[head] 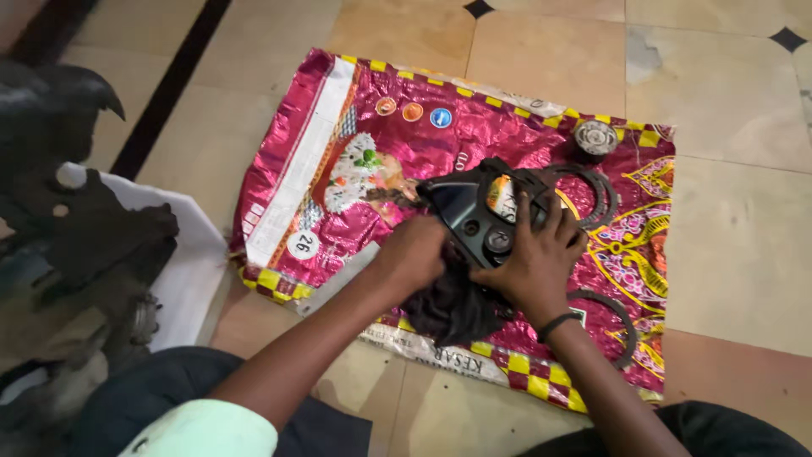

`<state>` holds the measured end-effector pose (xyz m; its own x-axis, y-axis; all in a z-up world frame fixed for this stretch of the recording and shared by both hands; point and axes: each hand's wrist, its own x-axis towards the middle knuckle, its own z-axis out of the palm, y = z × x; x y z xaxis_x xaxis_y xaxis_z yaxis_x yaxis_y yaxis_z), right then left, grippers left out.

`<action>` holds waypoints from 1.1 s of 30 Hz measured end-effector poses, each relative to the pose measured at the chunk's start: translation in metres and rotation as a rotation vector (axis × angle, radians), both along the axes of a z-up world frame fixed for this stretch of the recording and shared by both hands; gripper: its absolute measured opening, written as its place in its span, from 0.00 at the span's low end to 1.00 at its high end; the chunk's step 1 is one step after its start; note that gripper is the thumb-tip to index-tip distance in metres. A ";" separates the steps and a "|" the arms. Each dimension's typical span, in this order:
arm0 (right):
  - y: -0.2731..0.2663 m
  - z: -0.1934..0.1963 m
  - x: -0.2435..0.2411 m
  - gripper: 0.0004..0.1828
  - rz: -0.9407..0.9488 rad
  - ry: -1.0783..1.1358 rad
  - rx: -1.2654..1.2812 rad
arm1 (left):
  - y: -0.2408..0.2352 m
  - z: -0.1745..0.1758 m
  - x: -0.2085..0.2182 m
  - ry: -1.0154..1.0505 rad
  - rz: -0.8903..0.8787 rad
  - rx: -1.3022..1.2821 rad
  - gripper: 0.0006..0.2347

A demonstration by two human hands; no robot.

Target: The person sits on the floor and scrubs a black mechanical component, likely a motorcycle engine part, using a dark cloth. They repeatedly rub the surface and crevices of the object, which rests on a large pink and yellow sack. The person also uses a metal file to scrape specific areas of the component.

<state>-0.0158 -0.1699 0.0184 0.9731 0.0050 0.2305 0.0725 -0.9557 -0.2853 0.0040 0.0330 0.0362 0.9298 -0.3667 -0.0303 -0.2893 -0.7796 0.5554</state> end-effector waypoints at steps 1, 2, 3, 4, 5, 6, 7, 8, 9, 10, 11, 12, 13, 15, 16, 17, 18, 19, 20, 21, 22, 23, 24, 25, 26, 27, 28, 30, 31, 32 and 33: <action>0.000 0.001 0.001 0.78 0.005 0.009 -0.007 | 0.006 0.006 0.006 -0.005 0.036 -0.043 0.09; -0.003 0.000 0.000 0.78 0.005 0.009 0.001 | 0.008 0.006 0.013 -0.092 0.041 -0.088 0.08; -0.001 -0.002 0.001 0.79 0.005 0.009 0.010 | 0.010 0.005 0.021 -0.178 0.047 -0.134 0.07; -0.001 -0.003 0.002 0.79 0.014 0.011 0.019 | 0.011 0.001 0.023 -0.262 0.063 -0.178 0.07; -0.005 -0.002 0.002 0.80 0.029 0.049 0.015 | 0.002 -0.007 0.019 -0.248 0.034 -0.164 0.08; -0.007 -0.001 0.003 0.82 0.044 0.082 0.021 | -0.007 -0.015 0.015 -0.238 0.003 -0.140 0.09; -0.008 0.001 0.006 0.83 0.059 0.116 0.028 | -0.011 -0.022 0.010 -0.227 -0.028 -0.117 0.10; -0.013 0.002 0.009 0.85 0.076 0.190 0.012 | -0.014 -0.029 0.006 -0.320 -0.041 -0.124 0.13; -0.017 0.002 0.013 0.87 0.091 0.264 -0.003 | -0.018 -0.036 0.001 -0.413 -0.053 -0.132 0.16; -0.020 0.002 0.014 0.89 0.108 0.338 -0.013 | -0.018 -0.041 -0.002 -0.507 -0.063 -0.134 0.20; -0.023 0.001 0.012 0.90 0.102 0.353 -0.029 | -0.019 -0.044 -0.004 -0.477 -0.061 -0.189 0.19; -0.022 -0.001 0.014 0.91 0.103 0.364 -0.041 | -0.018 -0.045 -0.006 -0.451 -0.054 -0.237 0.18; -0.021 -0.002 0.014 0.91 0.104 0.374 -0.053 | -0.017 -0.045 -0.008 -0.426 -0.047 -0.285 0.17; -0.021 -0.005 0.013 0.91 0.113 0.348 -0.009 | -0.022 -0.045 -0.019 -0.378 -0.046 -0.377 0.15; -0.025 -0.007 0.013 0.91 0.112 0.333 0.005 | -0.028 -0.045 -0.025 -0.356 -0.049 -0.432 0.15; -0.027 -0.009 0.014 0.91 0.119 0.321 0.005 | -0.031 -0.044 -0.030 -0.351 -0.049 -0.466 0.14; -0.028 -0.012 0.014 0.90 0.123 0.313 0.009 | -0.032 -0.042 -0.038 -0.342 -0.051 -0.496 0.13; -0.028 -0.014 0.013 0.89 0.128 0.305 0.013 | -0.034 -0.040 -0.046 -0.332 -0.053 -0.526 0.13; -0.028 -0.016 0.015 0.88 0.131 0.298 -0.005 | -0.037 -0.037 -0.054 -0.331 -0.088 -0.510 0.13; -0.028 -0.017 0.016 0.87 0.134 0.292 -0.022 | -0.041 -0.035 -0.062 -0.330 -0.122 -0.493 0.13; -0.030 -0.018 0.013 0.86 0.132 0.293 -0.040 | -0.045 -0.035 -0.068 -0.319 -0.158 -0.479 0.14; -0.030 -0.020 0.012 0.85 0.131 0.281 -0.036 | -0.043 -0.035 -0.067 -0.372 -0.220 -0.404 0.14; -0.030 -0.020 0.013 0.84 0.133 0.267 -0.036 | -0.040 -0.036 -0.061 -0.427 -0.279 -0.331 0.15; -0.029 -0.019 0.014 0.83 0.134 0.253 -0.036 | -0.035 -0.038 -0.054 -0.482 -0.338 -0.257 0.16; -0.029 -0.018 0.012 0.83 0.136 0.261 -0.028 | -0.028 -0.041 -0.050 -0.486 -0.364 -0.242 0.16; -0.030 -0.015 0.011 0.84 0.137 0.270 -0.019 | -0.018 -0.044 -0.043 -0.490 -0.390 -0.226 0.17; -0.028 -0.012 0.011 0.84 0.137 0.272 -0.007 | -0.006 -0.045 -0.032 -0.500 -0.419 -0.206 0.18; -0.024 -0.006 0.008 0.84 0.124 0.292 -0.001 | 0.017 -0.042 -0.004 -0.541 -0.394 -0.044 0.21; -0.023 -0.005 0.008 0.84 0.116 0.301 0.001 | 0.021 -0.041 0.004 -0.563 -0.381 0.036 0.23; -0.024 -0.004 0.008 0.84 0.111 0.295 0.007 | 0.018 -0.044 0.002 -0.570 -0.344 0.074 0.22; -0.024 -0.005 0.008 0.84 0.106 0.289 0.013 | 0.013 -0.048 -0.004 -0.576 -0.307 0.113 0.21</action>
